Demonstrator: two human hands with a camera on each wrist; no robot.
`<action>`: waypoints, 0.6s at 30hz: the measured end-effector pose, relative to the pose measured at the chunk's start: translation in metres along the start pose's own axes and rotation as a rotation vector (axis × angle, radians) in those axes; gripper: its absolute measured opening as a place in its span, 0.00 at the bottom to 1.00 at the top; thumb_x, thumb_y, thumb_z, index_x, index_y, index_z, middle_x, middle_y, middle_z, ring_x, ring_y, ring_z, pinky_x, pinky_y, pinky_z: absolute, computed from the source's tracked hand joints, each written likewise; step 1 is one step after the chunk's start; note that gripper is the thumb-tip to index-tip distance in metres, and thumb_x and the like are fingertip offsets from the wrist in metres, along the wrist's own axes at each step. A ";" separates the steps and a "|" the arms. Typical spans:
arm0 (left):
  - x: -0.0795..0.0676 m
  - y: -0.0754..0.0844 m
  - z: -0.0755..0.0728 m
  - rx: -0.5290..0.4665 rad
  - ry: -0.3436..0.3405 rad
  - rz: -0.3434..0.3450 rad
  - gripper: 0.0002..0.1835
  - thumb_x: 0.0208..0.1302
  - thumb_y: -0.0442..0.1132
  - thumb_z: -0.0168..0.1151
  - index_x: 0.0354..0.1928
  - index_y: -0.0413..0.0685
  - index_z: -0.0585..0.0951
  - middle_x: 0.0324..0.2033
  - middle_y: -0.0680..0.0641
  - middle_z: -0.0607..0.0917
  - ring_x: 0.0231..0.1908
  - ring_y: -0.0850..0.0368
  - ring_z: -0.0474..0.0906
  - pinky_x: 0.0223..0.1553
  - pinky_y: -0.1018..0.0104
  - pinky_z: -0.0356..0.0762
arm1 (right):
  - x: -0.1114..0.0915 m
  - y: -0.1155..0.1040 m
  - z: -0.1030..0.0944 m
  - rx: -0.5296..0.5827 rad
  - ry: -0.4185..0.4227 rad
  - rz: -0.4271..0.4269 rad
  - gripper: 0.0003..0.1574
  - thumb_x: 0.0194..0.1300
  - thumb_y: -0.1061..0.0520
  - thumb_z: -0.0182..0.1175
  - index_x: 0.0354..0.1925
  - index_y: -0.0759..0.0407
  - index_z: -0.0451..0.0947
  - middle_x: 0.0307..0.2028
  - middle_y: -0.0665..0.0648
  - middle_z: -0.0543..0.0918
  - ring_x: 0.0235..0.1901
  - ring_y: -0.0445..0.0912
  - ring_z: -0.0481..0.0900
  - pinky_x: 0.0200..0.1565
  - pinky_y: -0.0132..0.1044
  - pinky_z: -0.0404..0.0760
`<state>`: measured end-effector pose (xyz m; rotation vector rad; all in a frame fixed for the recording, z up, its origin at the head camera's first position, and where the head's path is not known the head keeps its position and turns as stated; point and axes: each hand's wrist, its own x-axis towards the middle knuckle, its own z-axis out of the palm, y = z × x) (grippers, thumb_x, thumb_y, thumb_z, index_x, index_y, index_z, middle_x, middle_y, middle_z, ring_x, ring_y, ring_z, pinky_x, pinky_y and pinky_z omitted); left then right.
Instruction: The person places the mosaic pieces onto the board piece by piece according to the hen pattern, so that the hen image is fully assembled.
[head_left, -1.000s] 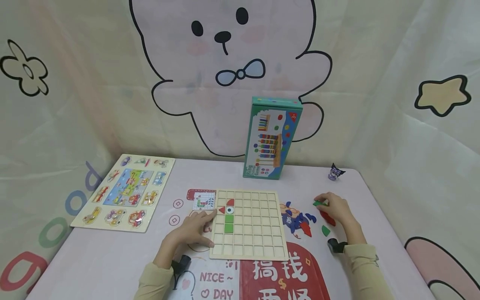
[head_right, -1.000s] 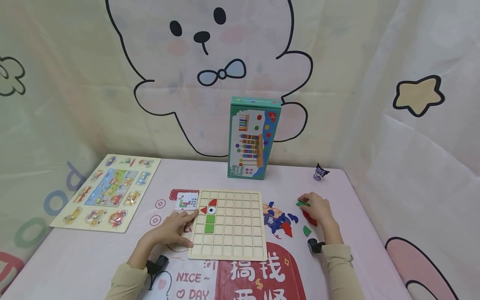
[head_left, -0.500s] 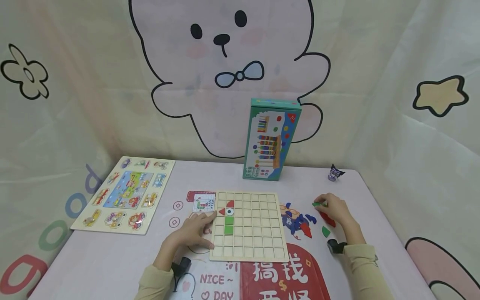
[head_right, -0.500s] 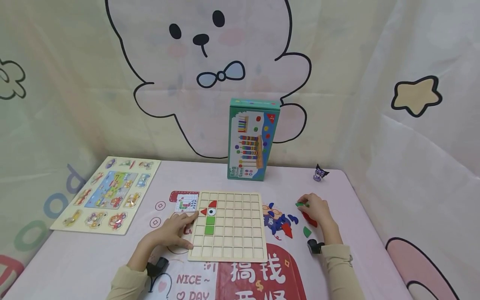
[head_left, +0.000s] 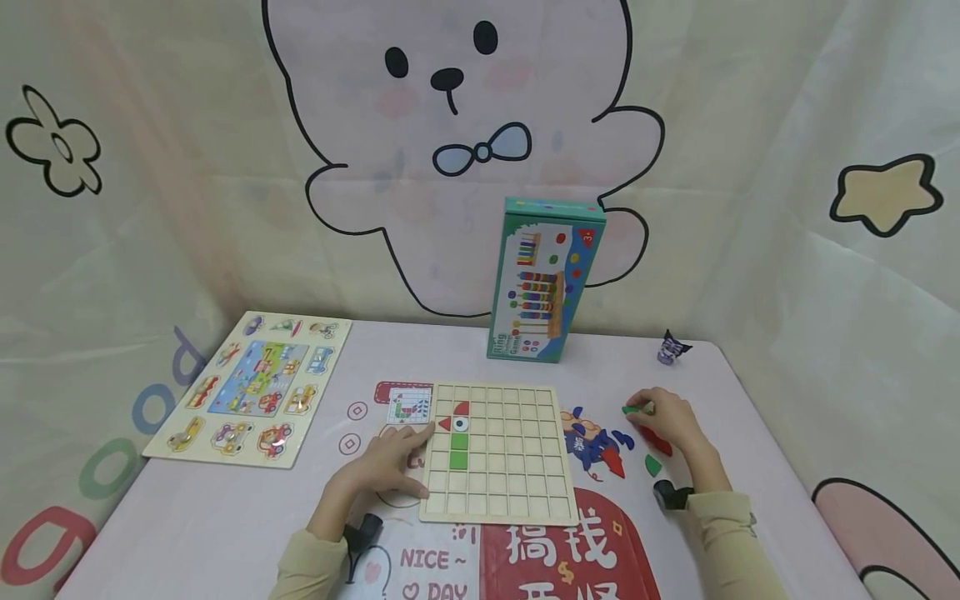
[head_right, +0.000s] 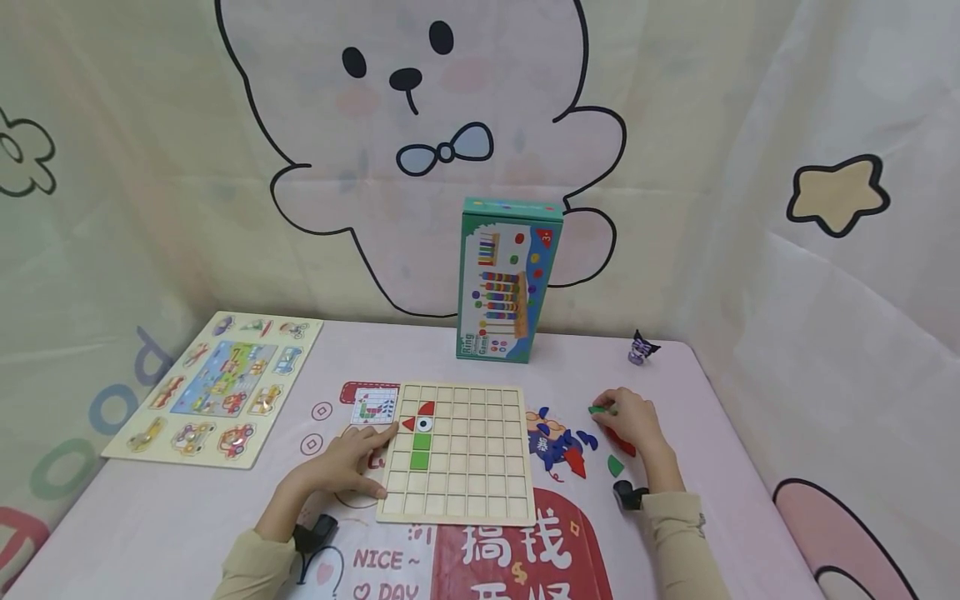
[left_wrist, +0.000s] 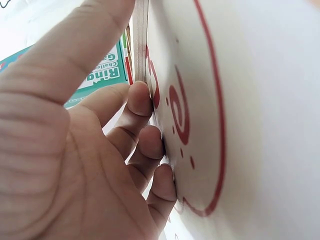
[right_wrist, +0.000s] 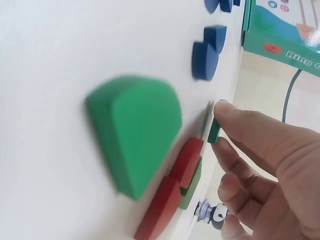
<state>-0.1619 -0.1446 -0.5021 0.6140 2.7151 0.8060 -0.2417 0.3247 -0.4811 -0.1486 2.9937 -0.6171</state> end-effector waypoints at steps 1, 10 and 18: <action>0.000 0.000 0.000 0.002 0.001 0.000 0.54 0.37 0.59 0.73 0.68 0.49 0.62 0.48 0.50 0.74 0.40 0.56 0.60 0.43 0.55 0.58 | -0.001 -0.002 -0.001 0.000 0.005 -0.004 0.13 0.56 0.55 0.65 0.40 0.59 0.81 0.38 0.59 0.81 0.35 0.51 0.75 0.41 0.50 0.73; 0.001 -0.001 -0.001 0.013 0.004 -0.001 0.54 0.37 0.60 0.73 0.68 0.50 0.62 0.48 0.51 0.74 0.40 0.57 0.60 0.43 0.56 0.59 | -0.005 -0.020 -0.001 0.014 0.069 -0.037 0.15 0.56 0.54 0.65 0.41 0.59 0.81 0.40 0.62 0.80 0.44 0.59 0.74 0.48 0.58 0.69; 0.000 -0.003 0.001 0.015 0.005 -0.012 0.55 0.36 0.60 0.73 0.68 0.51 0.62 0.46 0.53 0.74 0.39 0.58 0.60 0.43 0.56 0.58 | -0.011 -0.036 0.006 0.024 0.096 -0.060 0.15 0.55 0.53 0.66 0.41 0.57 0.81 0.41 0.60 0.80 0.46 0.58 0.75 0.49 0.57 0.70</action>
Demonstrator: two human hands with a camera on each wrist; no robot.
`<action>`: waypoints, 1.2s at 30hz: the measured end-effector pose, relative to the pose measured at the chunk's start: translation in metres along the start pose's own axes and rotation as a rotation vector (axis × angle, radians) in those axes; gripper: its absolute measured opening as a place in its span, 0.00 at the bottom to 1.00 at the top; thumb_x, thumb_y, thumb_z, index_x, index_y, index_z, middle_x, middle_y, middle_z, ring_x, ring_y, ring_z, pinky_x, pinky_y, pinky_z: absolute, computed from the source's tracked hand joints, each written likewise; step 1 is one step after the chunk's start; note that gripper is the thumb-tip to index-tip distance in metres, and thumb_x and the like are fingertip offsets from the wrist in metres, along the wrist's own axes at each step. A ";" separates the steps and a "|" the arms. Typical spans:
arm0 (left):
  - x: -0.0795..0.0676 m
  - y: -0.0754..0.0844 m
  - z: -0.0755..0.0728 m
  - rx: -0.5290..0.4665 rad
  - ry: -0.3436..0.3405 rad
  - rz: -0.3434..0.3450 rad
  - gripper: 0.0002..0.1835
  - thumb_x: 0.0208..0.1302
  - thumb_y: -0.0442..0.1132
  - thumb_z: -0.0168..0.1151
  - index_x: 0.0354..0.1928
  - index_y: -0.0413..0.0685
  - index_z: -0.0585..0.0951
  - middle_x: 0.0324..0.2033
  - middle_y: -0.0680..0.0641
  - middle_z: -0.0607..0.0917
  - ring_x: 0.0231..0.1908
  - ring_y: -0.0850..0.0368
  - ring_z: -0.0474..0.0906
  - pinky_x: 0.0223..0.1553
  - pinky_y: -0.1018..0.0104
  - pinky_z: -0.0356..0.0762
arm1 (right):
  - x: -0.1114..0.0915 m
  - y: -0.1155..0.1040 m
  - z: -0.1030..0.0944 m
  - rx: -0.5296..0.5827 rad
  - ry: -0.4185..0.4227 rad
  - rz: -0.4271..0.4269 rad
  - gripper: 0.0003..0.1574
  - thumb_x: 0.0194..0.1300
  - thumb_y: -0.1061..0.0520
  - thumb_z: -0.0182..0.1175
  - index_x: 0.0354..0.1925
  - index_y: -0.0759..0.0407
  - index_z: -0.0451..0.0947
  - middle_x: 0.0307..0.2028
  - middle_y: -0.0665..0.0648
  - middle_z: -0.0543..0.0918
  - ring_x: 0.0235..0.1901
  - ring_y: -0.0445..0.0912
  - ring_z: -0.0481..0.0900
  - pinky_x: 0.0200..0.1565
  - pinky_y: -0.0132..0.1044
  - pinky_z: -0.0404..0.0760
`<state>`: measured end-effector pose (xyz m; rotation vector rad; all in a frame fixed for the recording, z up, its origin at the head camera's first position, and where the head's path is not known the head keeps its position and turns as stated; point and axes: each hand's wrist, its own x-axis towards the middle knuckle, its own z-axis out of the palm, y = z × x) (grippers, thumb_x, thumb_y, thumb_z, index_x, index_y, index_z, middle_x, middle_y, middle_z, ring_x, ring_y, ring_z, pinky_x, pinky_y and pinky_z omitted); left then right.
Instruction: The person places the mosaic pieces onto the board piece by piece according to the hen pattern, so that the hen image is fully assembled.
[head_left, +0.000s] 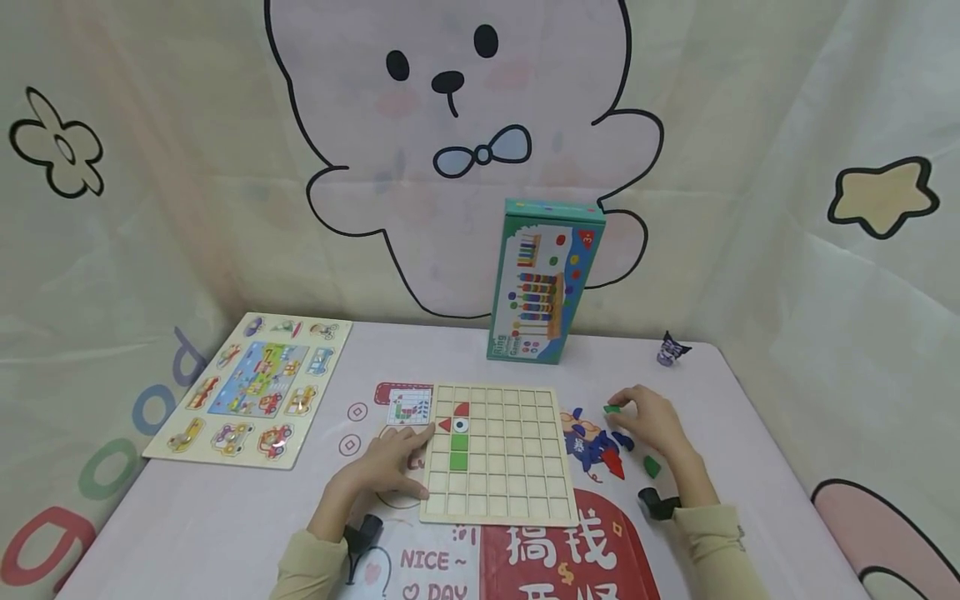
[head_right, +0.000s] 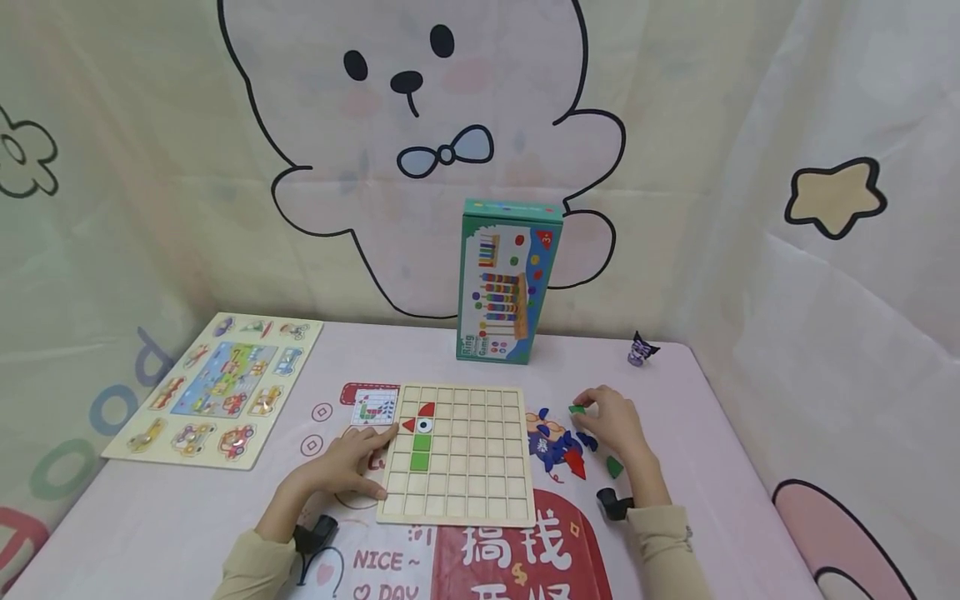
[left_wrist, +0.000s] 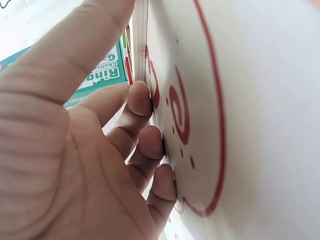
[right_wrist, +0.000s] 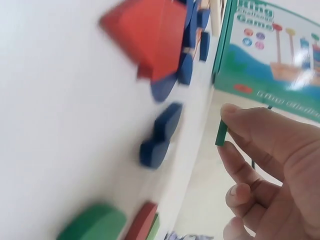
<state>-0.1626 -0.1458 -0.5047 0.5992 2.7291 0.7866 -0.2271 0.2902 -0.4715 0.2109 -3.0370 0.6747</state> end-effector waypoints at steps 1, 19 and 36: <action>0.000 0.000 0.000 0.003 0.000 0.002 0.55 0.36 0.61 0.73 0.68 0.51 0.62 0.45 0.53 0.74 0.39 0.58 0.60 0.43 0.57 0.58 | -0.001 -0.003 0.001 -0.004 0.003 -0.011 0.15 0.55 0.54 0.66 0.41 0.58 0.81 0.41 0.60 0.80 0.46 0.59 0.75 0.48 0.57 0.70; 0.001 -0.003 0.002 0.009 -0.013 0.014 0.55 0.36 0.62 0.72 0.69 0.51 0.61 0.50 0.51 0.73 0.41 0.57 0.60 0.44 0.55 0.59 | -0.008 -0.064 0.019 -0.053 0.023 -0.139 0.13 0.51 0.50 0.69 0.36 0.52 0.83 0.36 0.52 0.81 0.43 0.52 0.77 0.48 0.54 0.68; 0.002 -0.003 0.002 0.007 -0.011 0.010 0.55 0.36 0.61 0.73 0.68 0.52 0.62 0.50 0.51 0.73 0.40 0.57 0.60 0.45 0.54 0.59 | -0.027 -0.115 0.042 0.020 0.001 -0.213 0.09 0.48 0.54 0.70 0.32 0.49 0.83 0.34 0.47 0.81 0.40 0.47 0.77 0.46 0.49 0.69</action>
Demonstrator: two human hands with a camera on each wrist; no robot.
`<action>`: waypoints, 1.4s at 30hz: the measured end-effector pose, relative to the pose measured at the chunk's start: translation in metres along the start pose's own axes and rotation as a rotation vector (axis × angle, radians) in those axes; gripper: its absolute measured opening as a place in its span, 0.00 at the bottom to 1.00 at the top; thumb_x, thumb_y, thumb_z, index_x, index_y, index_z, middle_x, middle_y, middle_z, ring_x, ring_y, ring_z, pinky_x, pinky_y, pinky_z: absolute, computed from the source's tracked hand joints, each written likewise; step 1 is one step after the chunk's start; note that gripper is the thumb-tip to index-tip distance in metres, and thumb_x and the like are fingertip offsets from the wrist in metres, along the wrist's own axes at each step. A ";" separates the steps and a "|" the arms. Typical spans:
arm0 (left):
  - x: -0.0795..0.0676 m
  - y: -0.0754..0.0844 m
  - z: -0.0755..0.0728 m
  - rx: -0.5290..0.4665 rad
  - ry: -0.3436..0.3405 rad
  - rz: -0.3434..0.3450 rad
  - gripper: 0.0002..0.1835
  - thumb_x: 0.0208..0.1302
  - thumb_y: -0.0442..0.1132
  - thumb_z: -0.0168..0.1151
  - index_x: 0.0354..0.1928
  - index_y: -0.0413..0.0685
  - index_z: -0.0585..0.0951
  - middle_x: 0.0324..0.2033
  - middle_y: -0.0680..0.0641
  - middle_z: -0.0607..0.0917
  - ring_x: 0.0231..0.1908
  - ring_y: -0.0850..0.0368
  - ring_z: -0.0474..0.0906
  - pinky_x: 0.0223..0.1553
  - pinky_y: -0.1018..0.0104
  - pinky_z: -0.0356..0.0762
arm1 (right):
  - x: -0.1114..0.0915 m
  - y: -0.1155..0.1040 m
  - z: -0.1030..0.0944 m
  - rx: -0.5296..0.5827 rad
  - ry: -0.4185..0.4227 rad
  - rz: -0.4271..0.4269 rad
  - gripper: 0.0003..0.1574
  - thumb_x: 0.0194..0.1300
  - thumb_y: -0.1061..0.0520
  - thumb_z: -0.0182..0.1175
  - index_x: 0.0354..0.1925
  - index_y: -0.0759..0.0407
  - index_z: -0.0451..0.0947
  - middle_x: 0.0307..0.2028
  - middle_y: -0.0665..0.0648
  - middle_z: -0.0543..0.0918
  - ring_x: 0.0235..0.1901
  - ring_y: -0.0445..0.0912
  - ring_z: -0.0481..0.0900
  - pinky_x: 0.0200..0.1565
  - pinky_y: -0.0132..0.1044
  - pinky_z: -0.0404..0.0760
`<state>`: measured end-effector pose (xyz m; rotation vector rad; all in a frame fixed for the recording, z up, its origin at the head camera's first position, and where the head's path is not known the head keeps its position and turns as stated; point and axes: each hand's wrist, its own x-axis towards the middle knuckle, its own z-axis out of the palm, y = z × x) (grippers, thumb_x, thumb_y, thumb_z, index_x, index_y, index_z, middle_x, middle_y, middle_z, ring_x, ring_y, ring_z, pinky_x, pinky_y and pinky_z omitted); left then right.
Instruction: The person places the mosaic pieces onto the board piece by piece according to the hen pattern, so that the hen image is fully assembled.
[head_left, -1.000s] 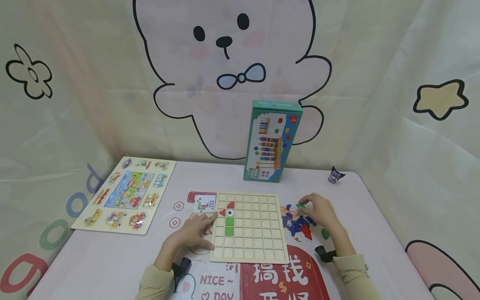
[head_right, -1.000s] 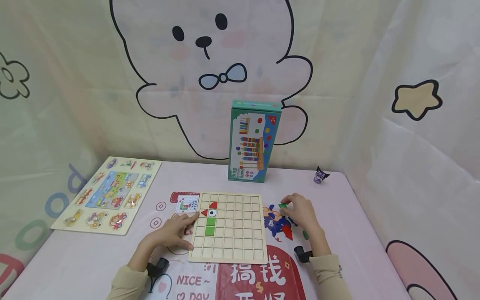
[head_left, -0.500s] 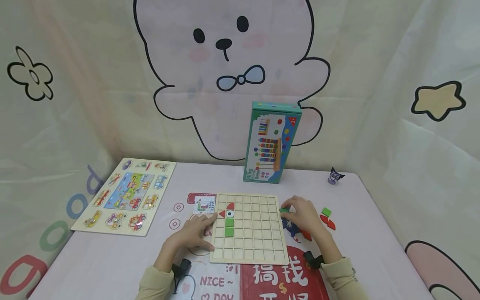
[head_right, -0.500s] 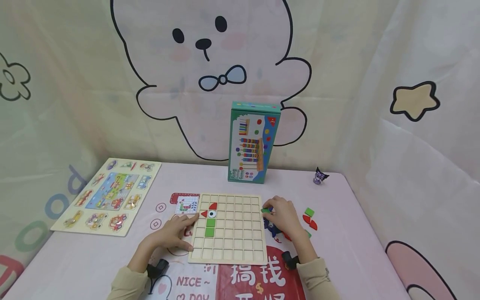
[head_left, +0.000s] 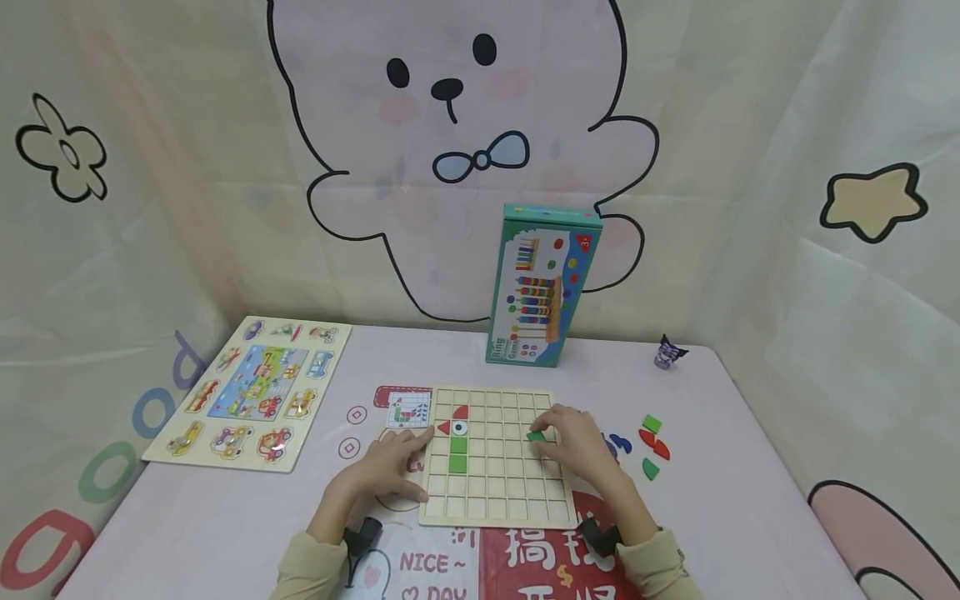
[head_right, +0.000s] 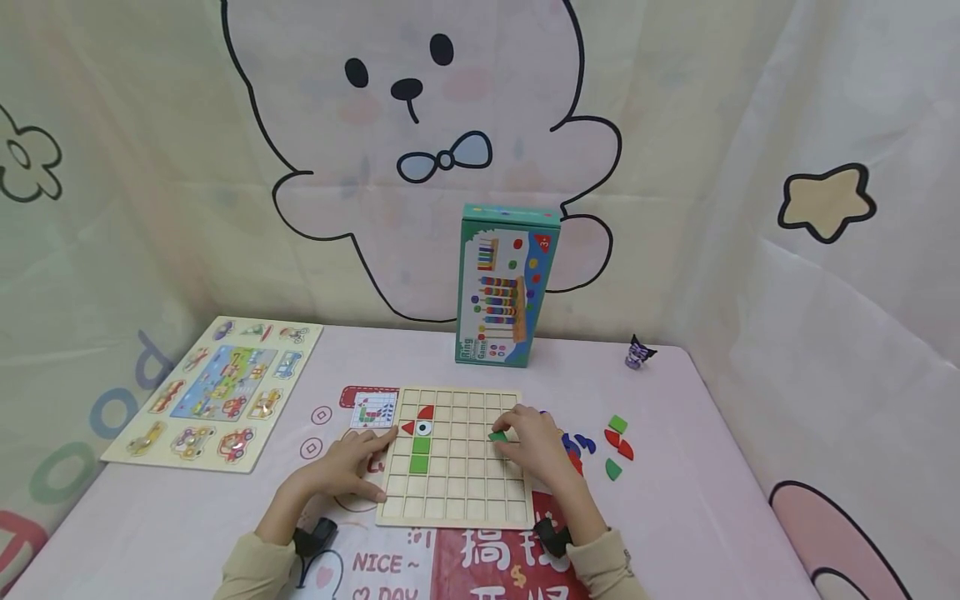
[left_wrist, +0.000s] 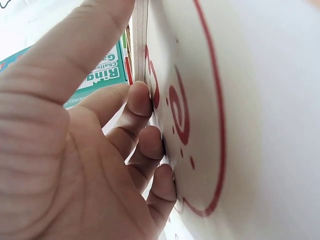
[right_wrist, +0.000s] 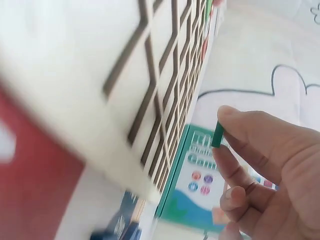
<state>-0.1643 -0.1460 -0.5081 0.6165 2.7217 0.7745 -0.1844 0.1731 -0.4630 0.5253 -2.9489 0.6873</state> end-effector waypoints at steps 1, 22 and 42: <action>0.000 0.000 0.000 -0.001 0.000 -0.001 0.55 0.36 0.61 0.72 0.69 0.52 0.62 0.49 0.52 0.73 0.40 0.57 0.60 0.44 0.55 0.59 | 0.000 -0.002 0.002 0.008 -0.003 -0.008 0.09 0.48 0.54 0.71 0.32 0.49 0.83 0.33 0.46 0.81 0.40 0.47 0.77 0.47 0.49 0.68; -0.001 0.006 -0.004 -0.006 -0.006 -0.005 0.53 0.37 0.59 0.73 0.68 0.51 0.62 0.47 0.53 0.73 0.40 0.58 0.60 0.43 0.57 0.59 | -0.003 -0.048 0.022 0.052 -0.072 -0.178 0.09 0.51 0.53 0.69 0.34 0.50 0.83 0.32 0.46 0.81 0.36 0.44 0.77 0.41 0.43 0.68; -0.001 0.002 -0.003 -0.008 -0.013 -0.005 0.53 0.38 0.60 0.72 0.69 0.52 0.61 0.45 0.54 0.72 0.40 0.57 0.60 0.40 0.58 0.58 | -0.007 -0.077 0.047 -0.002 -0.163 -0.250 0.09 0.50 0.50 0.68 0.33 0.48 0.83 0.30 0.44 0.79 0.31 0.36 0.74 0.40 0.37 0.69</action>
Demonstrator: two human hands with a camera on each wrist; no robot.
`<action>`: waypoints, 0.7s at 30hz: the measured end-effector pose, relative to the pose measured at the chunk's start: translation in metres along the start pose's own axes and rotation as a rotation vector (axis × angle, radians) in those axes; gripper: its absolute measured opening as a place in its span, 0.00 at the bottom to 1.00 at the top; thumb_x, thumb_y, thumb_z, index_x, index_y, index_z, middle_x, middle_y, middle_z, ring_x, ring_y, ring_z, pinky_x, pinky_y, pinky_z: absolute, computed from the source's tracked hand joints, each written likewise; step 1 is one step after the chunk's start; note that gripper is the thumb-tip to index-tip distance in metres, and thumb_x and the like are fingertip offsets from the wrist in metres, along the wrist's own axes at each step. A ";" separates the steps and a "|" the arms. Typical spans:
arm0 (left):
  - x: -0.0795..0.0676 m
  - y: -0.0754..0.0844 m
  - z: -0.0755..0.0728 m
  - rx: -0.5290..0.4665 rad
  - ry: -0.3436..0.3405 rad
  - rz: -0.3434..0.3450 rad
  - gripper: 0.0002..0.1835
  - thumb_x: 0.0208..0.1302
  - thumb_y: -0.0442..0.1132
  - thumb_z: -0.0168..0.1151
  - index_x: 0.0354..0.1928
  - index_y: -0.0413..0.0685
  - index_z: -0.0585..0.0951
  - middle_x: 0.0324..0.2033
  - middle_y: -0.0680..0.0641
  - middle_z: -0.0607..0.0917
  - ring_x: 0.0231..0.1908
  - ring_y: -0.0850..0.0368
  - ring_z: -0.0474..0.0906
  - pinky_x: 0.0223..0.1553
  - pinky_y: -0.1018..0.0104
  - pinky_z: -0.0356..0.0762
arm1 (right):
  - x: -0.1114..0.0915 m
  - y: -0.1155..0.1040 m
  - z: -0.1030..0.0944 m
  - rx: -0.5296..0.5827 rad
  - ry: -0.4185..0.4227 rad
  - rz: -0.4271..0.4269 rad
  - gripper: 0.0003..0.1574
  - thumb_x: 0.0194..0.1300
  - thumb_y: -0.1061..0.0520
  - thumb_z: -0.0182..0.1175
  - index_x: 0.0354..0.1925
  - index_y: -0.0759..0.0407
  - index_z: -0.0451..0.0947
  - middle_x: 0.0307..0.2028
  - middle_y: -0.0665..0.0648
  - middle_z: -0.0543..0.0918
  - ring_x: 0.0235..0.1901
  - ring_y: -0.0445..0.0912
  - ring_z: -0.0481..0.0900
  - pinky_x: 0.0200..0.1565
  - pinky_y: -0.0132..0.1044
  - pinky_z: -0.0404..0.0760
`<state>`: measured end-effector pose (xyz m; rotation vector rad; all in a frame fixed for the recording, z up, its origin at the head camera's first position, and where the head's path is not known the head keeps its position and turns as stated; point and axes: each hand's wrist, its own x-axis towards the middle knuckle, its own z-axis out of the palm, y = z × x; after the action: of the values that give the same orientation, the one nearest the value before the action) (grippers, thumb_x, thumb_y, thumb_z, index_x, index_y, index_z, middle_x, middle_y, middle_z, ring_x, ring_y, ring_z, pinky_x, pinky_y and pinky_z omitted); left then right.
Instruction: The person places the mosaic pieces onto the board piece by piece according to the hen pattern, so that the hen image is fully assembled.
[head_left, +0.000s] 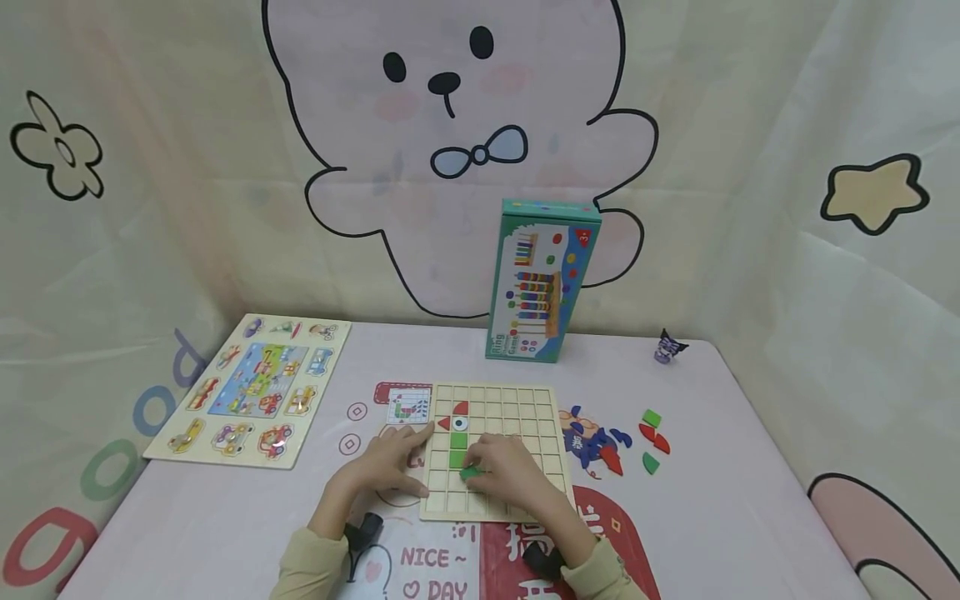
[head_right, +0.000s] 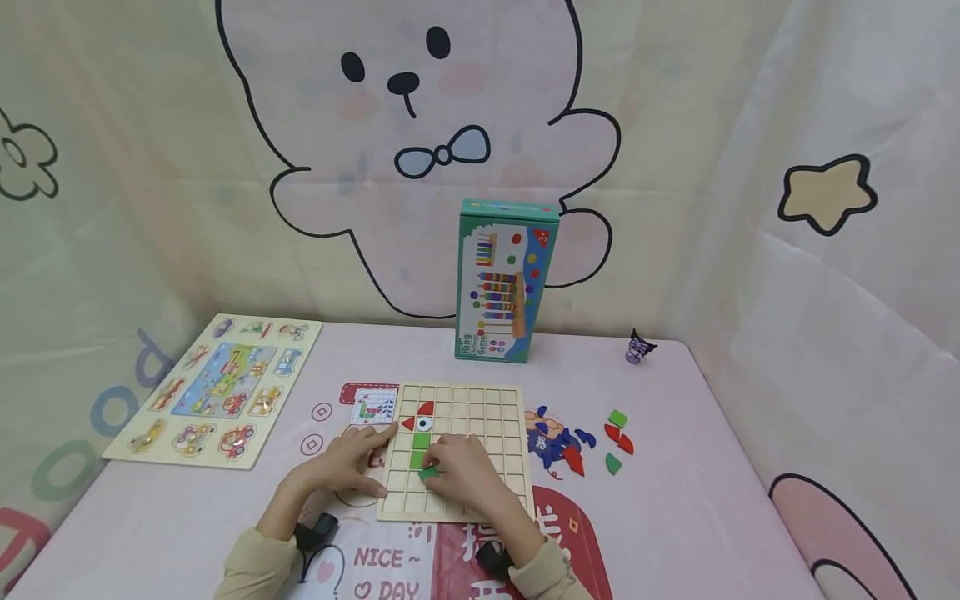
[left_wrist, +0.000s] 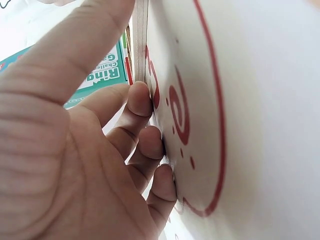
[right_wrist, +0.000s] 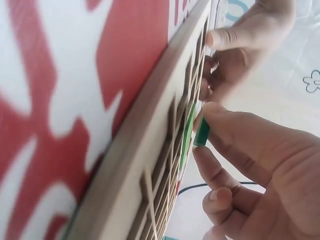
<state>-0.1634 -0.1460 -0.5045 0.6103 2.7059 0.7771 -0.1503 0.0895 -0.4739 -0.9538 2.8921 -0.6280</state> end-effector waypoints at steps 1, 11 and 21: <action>0.000 0.000 0.000 0.001 0.003 0.002 0.54 0.38 0.60 0.72 0.69 0.52 0.61 0.46 0.54 0.72 0.40 0.57 0.60 0.40 0.58 0.58 | 0.000 -0.001 0.002 -0.006 -0.010 0.005 0.09 0.50 0.50 0.68 0.34 0.47 0.83 0.30 0.43 0.79 0.32 0.36 0.74 0.40 0.37 0.69; 0.001 0.000 -0.001 0.009 0.010 0.006 0.54 0.38 0.60 0.73 0.69 0.52 0.61 0.47 0.52 0.73 0.41 0.57 0.61 0.42 0.57 0.59 | 0.000 -0.003 0.006 -0.041 -0.051 0.004 0.12 0.49 0.45 0.68 0.34 0.43 0.82 0.31 0.42 0.78 0.30 0.35 0.70 0.38 0.35 0.64; 0.000 0.001 0.000 0.006 0.014 -0.010 0.54 0.37 0.60 0.74 0.69 0.52 0.61 0.49 0.52 0.74 0.42 0.57 0.61 0.43 0.57 0.60 | -0.004 0.005 -0.003 0.037 -0.084 0.022 0.13 0.49 0.51 0.69 0.37 0.45 0.84 0.34 0.41 0.79 0.31 0.34 0.69 0.40 0.38 0.63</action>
<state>-0.1634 -0.1457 -0.5039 0.5946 2.7229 0.7734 -0.1507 0.0969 -0.4736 -0.9191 2.8037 -0.6219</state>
